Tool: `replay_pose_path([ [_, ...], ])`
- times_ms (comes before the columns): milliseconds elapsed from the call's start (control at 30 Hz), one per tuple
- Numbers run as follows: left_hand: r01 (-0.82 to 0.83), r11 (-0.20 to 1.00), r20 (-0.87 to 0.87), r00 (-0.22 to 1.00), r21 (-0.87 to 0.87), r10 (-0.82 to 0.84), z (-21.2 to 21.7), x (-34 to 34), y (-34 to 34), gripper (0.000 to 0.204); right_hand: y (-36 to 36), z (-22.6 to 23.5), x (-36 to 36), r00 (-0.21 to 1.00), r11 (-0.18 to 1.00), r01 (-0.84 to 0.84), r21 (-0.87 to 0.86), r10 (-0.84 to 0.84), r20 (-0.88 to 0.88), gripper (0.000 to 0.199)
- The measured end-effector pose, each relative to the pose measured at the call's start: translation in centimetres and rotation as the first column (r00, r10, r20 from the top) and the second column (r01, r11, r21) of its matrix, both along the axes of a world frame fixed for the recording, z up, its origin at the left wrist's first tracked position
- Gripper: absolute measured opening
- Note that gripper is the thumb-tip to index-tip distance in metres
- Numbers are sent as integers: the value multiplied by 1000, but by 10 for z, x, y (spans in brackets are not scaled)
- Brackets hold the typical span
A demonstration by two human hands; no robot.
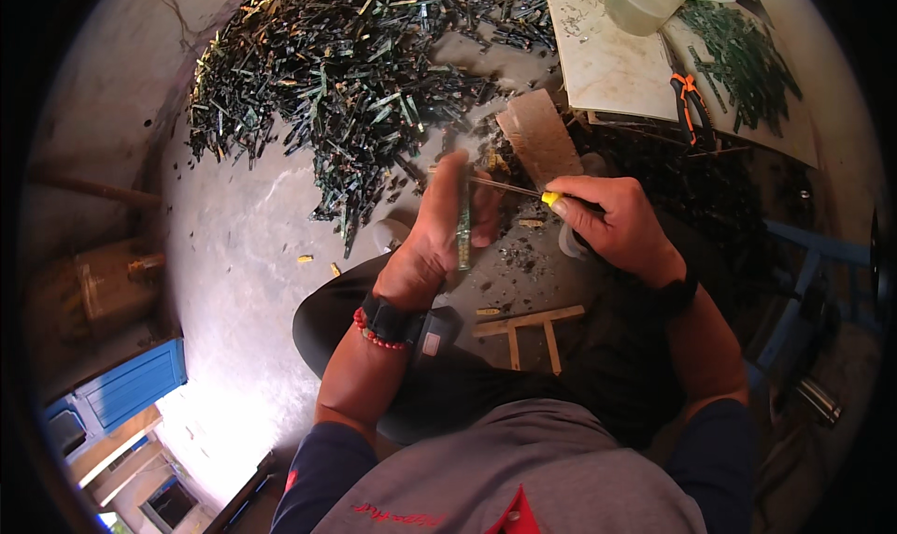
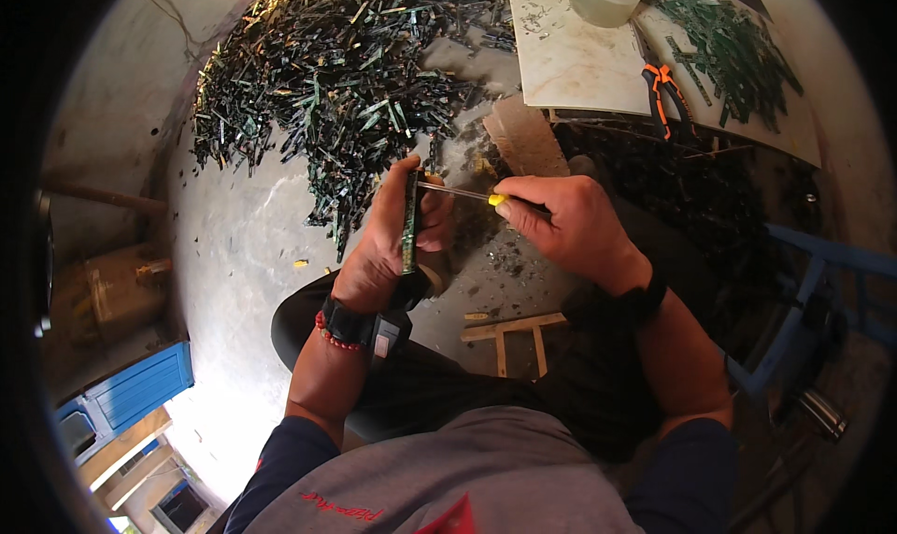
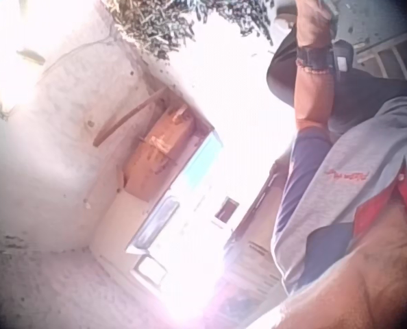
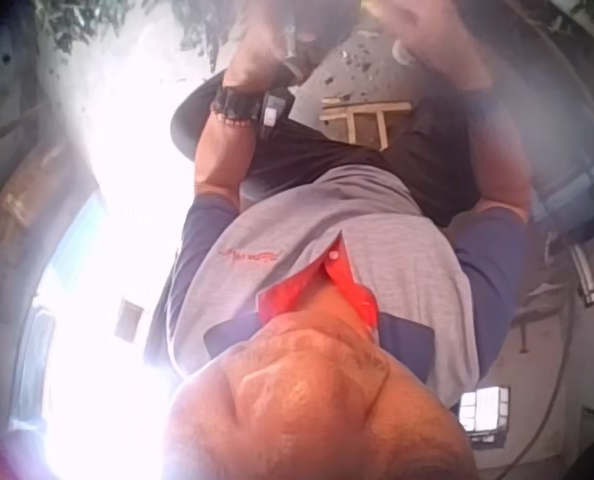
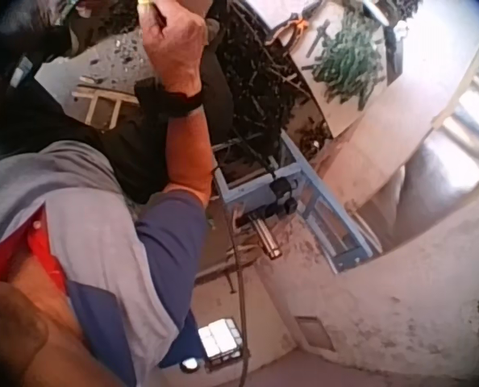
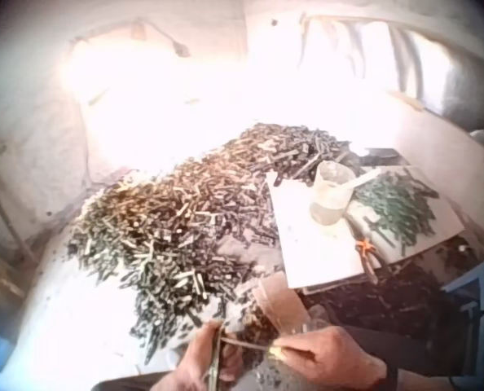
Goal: The person uses a screwdriver to pry components off a green circuit board and then uses pliers to remove parts. The person works over a pile of electronic waste on the floor.
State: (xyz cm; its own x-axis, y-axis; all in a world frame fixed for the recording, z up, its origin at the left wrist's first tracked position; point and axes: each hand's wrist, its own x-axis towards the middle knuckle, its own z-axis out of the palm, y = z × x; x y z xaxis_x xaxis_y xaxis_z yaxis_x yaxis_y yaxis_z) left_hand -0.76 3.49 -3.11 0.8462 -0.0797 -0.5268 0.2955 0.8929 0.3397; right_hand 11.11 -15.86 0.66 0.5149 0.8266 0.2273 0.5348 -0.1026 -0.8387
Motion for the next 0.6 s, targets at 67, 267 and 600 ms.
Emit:
replay_pose_path([
  [67,-29,994,-91,995,105,38,4,2,-4,60,-1,9,1,976,999,6,-38,2,219,18],
  [267,-17,981,-122,992,193,42,11,3,-8,60,0,7,2,978,999,-7,-34,14,206,19],
  [600,70,997,-52,996,-42,-72,-5,0,-7,61,-11,13,11,883,959,-62,-277,-77,-463,19],
])
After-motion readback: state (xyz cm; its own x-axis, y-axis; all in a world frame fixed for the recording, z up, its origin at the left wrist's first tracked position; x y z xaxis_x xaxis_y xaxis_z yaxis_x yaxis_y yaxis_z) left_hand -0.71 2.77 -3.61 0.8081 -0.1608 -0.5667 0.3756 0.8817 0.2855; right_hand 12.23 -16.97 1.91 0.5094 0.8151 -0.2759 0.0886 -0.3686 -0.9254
